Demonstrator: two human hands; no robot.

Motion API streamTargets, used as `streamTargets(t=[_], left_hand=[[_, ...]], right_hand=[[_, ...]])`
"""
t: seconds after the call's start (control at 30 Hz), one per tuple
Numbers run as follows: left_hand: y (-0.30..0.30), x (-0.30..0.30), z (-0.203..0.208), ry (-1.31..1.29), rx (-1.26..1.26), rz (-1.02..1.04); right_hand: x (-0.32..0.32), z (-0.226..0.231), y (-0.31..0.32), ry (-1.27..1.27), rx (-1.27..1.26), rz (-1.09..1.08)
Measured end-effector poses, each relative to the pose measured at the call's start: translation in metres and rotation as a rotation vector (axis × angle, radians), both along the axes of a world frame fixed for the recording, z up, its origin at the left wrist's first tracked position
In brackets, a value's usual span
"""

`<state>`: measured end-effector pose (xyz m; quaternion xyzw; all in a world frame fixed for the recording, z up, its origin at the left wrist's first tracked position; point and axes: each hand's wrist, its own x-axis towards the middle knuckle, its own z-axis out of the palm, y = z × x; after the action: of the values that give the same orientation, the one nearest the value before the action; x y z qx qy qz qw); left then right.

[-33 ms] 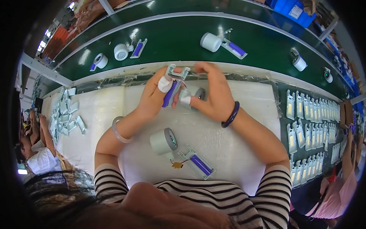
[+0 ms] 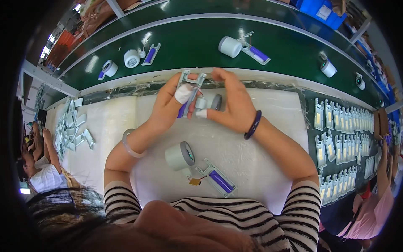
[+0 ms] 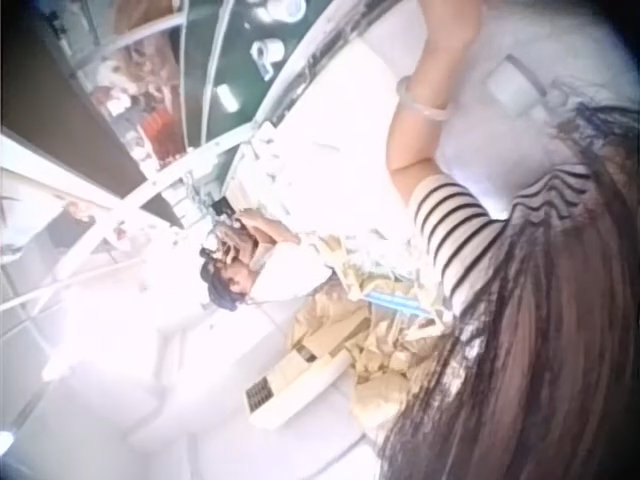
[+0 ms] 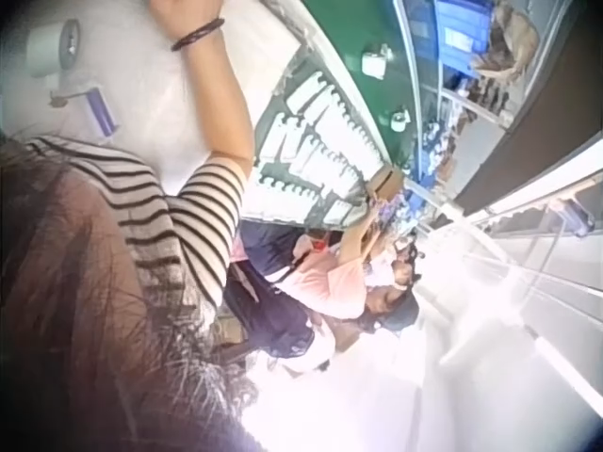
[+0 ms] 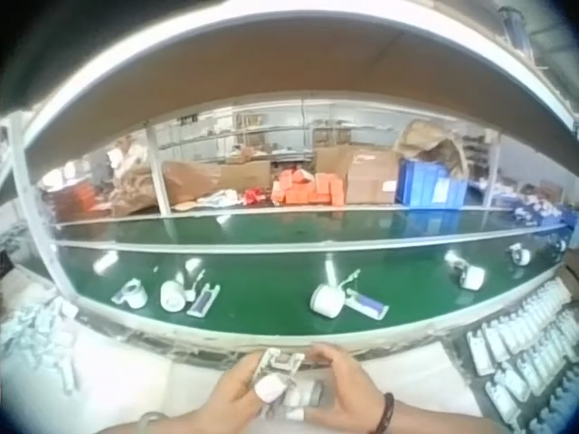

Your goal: The person assembles small handheld electronic fans by hand on a production line, fitting together casings, battery packs, and wiring, then inspects the assembled fans.

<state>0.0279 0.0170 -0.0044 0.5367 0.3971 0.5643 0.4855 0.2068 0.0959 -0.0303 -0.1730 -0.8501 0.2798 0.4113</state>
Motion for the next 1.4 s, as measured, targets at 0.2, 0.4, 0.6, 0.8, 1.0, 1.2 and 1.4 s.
streamTargets(t=[0.2,0.4,0.6,0.8,1.0,1.2,1.4], left_hand=[[-0.004,-0.003,0.002,-0.043,0.04,0.082],[0.014,-0.018,-0.002,0.098,-0.068,0.206],[0.023,-0.026,-0.016,0.169,-0.153,0.269],[0.028,-0.031,-0.024,0.247,-0.055,0.243],[0.029,-0.034,-0.023,0.217,-0.178,0.202],[0.027,-0.034,-0.023,0.248,-0.129,0.179],[0.029,-0.029,-0.021,0.151,-0.234,0.126]], right_hand=[[-0.003,-0.015,0.001,-0.16,-0.328,0.066],[0.002,-0.017,0.018,0.0,-0.357,-0.016],[0.005,-0.019,0.03,-0.008,-0.165,-0.142],[0.008,-0.018,0.028,0.002,-0.099,-0.202],[0.007,-0.019,0.029,0.016,-0.116,-0.219],[0.006,-0.019,0.03,0.013,-0.114,-0.225],[0.006,-0.02,0.032,0.02,-0.128,-0.221]])
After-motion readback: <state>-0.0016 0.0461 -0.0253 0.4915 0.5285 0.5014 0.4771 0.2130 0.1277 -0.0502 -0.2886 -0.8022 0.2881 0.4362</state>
